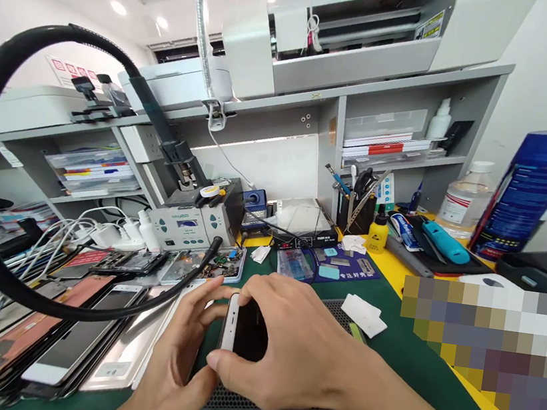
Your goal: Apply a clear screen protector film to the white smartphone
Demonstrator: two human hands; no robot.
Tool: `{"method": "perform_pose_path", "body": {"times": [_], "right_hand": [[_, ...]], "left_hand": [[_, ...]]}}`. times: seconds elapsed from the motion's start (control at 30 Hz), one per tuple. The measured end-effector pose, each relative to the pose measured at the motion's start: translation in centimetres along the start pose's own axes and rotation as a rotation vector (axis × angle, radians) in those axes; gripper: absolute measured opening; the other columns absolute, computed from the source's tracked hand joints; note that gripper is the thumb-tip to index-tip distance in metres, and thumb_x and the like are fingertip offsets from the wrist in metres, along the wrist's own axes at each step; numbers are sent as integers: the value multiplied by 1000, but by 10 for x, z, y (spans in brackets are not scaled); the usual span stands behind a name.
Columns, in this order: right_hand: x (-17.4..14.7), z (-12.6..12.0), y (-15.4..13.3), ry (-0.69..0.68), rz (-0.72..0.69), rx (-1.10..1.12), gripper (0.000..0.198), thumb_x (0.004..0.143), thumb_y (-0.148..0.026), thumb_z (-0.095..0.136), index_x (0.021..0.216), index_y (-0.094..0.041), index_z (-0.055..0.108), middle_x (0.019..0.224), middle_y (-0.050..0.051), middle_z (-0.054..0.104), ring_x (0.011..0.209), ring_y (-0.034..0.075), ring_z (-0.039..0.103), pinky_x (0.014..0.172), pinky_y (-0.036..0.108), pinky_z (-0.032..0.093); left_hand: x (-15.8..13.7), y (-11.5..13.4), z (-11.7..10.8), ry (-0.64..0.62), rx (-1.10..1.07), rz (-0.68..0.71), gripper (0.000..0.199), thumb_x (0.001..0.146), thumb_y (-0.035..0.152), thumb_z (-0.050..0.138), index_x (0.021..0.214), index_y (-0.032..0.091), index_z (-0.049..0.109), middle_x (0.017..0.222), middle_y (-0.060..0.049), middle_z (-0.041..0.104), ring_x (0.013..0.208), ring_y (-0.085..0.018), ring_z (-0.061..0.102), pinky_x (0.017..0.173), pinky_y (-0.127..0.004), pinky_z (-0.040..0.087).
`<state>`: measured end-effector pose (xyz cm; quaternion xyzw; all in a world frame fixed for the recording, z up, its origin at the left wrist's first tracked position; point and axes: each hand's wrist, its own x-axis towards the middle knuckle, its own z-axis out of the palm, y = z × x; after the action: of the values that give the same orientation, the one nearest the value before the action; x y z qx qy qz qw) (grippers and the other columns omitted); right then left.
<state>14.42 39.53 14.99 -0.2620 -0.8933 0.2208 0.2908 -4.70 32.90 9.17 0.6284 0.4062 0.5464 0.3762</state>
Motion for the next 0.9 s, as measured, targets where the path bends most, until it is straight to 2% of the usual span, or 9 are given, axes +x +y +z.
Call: {"method": "perform_pose_path", "body": {"times": [0.17,0.27,0.37,0.43,0.5,0.6,0.73,0.9], "right_hand": [[1,-7,-1,10,25,80,30,89,-29,65,117,-22,61,115,7,68,103,25,64,91,40,49],[2,-20,4,-67,83,158,39,91,-29,64,130,-24,59,123,8,69,110,26,66,93,40,52],[2,-32,8,-243,65,145,65,76,-36,84,135,-27,59,128,7,69,112,28,67,93,40,54],[1,-33,10,-283,14,95,72,67,-30,89,134,-28,61,124,5,71,111,29,68,100,42,52],[-1,-30,11,-248,-9,56,68,68,-24,85,132,-28,63,117,4,73,107,28,69,105,44,48],[-3,-23,13,-170,12,36,60,68,-22,81,126,-27,64,114,5,72,106,29,68,99,42,51],[-2,-22,14,-101,80,86,59,67,-29,85,122,-28,64,120,4,69,108,29,66,87,38,53],[1,-37,18,-79,171,245,66,71,-43,89,128,-25,61,118,5,71,102,27,69,82,37,55]], "left_hand": [[2,-1,-1,11,-25,-3,70,90,24,65,150,33,31,143,-9,50,123,-28,59,106,-45,49],[3,-1,-3,12,-18,1,71,89,25,67,150,33,31,143,-10,50,124,-28,58,108,-46,47],[3,0,-3,21,-8,4,74,88,29,69,151,31,30,144,-11,49,126,-30,56,109,-48,45],[3,0,-3,26,3,23,75,89,32,69,152,31,29,144,-11,50,126,-30,56,110,-48,44],[4,-1,-3,26,20,38,72,91,35,68,152,31,30,142,-11,52,127,-30,56,111,-48,43],[10,-1,-7,7,25,24,67,93,38,67,151,29,34,143,-12,54,129,-30,55,114,-49,40],[33,7,-15,-71,-40,51,63,92,37,69,148,28,40,142,-13,56,131,-30,55,116,-50,38],[77,16,-13,-207,-102,101,66,82,31,75,142,23,50,132,-12,61,126,-31,57,109,-48,43]]}}
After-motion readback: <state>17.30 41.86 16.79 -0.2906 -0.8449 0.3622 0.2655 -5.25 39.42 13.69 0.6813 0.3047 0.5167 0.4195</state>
